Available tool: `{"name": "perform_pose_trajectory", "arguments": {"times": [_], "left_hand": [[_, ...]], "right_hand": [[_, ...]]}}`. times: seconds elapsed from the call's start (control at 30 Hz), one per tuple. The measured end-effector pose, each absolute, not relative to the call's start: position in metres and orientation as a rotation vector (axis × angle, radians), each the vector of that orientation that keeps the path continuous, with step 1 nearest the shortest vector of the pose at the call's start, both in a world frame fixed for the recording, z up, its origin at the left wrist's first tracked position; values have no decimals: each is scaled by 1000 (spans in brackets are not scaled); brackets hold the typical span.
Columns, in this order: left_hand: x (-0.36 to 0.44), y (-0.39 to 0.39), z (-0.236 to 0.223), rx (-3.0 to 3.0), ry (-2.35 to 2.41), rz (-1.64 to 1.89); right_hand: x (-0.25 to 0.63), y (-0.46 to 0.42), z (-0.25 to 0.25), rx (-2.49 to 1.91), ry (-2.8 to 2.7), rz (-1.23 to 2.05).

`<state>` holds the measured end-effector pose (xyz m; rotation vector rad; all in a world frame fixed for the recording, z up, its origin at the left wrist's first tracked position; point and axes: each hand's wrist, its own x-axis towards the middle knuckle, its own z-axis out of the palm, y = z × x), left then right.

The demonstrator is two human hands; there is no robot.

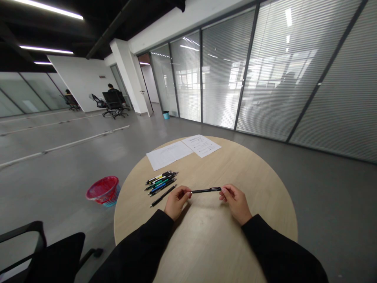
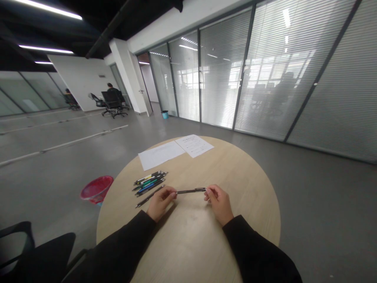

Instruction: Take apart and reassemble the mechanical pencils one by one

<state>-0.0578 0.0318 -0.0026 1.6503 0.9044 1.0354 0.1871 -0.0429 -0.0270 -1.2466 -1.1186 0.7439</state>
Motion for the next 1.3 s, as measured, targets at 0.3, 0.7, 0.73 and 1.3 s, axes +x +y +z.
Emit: {"name": "perform_pose_trajectory", "arguments": {"times": [0.3,0.7,0.73,1.3], "left_hand": [[-59,33,-6,1632,890,1035],[-59,33,-6,1632,895,1039],[-59,33,-5,1634,897,1039],[-59,34,-7,1651,887,1036]], "right_hand": [[188,-44,-27,-1262,-1143,734],[187,-45,-25,-1265,-1163,724],[187,-45,-24,-1265,-1162,726],[185,-47,-18,-1277,-1225,666]]}}
